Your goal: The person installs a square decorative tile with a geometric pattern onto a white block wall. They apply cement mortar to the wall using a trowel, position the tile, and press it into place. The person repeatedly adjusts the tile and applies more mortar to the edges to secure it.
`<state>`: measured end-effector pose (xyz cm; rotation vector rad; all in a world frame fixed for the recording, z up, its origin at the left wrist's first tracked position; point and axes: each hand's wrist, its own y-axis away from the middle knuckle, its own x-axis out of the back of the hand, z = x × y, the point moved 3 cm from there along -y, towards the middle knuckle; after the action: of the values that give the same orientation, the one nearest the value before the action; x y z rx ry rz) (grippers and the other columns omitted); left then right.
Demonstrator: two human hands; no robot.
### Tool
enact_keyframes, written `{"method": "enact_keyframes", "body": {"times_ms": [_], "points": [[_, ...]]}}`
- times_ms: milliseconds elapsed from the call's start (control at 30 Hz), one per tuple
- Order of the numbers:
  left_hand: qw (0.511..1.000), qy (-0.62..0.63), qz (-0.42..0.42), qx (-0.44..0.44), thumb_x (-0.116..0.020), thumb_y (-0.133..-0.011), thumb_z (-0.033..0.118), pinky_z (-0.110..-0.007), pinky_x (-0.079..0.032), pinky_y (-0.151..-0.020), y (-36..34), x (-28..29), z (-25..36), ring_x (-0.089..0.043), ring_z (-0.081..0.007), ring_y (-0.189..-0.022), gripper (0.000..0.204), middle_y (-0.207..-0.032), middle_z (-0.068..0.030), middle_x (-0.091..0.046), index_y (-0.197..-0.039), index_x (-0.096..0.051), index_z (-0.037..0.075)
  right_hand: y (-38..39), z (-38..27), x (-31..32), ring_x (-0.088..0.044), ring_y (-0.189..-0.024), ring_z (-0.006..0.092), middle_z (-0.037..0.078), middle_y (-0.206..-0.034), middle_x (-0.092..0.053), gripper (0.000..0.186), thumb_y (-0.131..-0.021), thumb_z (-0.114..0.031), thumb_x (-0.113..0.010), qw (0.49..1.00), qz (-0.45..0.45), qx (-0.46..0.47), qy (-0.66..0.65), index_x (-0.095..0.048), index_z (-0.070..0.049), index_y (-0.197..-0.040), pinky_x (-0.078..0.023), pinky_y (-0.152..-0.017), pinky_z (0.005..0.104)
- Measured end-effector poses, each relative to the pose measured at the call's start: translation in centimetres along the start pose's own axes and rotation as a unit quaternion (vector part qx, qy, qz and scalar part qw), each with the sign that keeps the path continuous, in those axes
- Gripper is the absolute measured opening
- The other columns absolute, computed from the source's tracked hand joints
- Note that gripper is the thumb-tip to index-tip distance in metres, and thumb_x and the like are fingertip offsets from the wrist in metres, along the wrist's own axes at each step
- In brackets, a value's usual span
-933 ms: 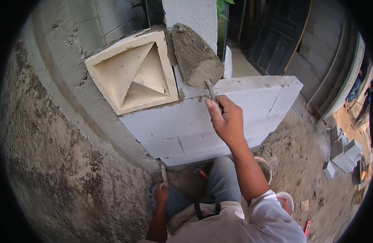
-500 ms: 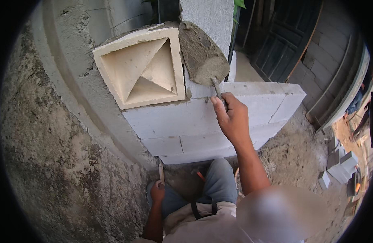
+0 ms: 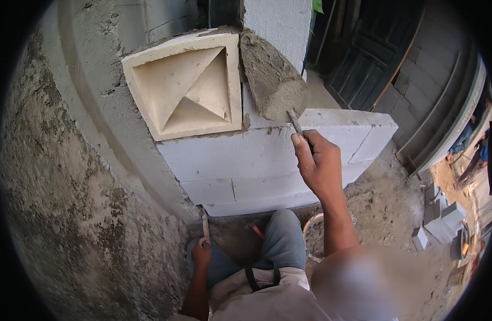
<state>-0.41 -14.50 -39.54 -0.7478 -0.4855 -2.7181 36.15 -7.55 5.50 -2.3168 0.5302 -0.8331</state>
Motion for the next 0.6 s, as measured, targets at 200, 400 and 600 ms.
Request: {"method": "enact_keyframes", "body": {"times_ms": [200, 400, 600], "points": [[0.999, -0.012, 0.029, -0.038, -0.063, -0.098, 0.024, -0.039, -0.055, -0.077, -0.7, -0.5, -1.9, -0.073, -0.0263, -0.082, 0.034, -0.095, -0.0138, -0.075, -0.123, -0.072, 0.004, -1.4, -0.4, 1.7, -0.051, -0.056, 0.0412, 0.023, -0.063, -0.056, 0.038, -0.1, -0.028, -0.069, 0.997, -0.045, -0.037, 0.042, -0.059, 0.003, -0.081, -0.044, -0.056, 0.0439], [1.0, 0.007, -0.017, 0.006, -0.062, -0.098, 0.022, -0.037, -0.055, -0.075, 0.2, -0.2, 1.1, -0.072, -0.0231, -0.08, 0.034, -0.095, -0.012, -0.075, -0.126, -0.071, 0.004, 0.1, -1.0, 2.2, -0.059, -0.064, 0.0452, 0.026, -0.069, -0.06, 0.038, -0.099, -0.029, -0.068, 0.99, -0.065, -0.045, 0.114, -0.06, 0.004, -0.083, -0.047, -0.061, 0.0464], [0.999, 0.043, -0.021, 0.011, -0.061, -0.099, 0.022, -0.035, -0.055, -0.075, -0.7, -0.2, -1.8, -0.071, -0.0205, -0.078, 0.035, -0.096, -0.0101, -0.075, -0.128, -0.07, 0.004, 1.9, -0.2, 0.8, -0.062, -0.068, 0.0469, 0.026, -0.075, -0.063, 0.035, -0.099, -0.027, -0.068, 0.989, -0.075, -0.055, 0.112, -0.061, 0.004, -0.085, -0.049, -0.064, 0.0479]]}}
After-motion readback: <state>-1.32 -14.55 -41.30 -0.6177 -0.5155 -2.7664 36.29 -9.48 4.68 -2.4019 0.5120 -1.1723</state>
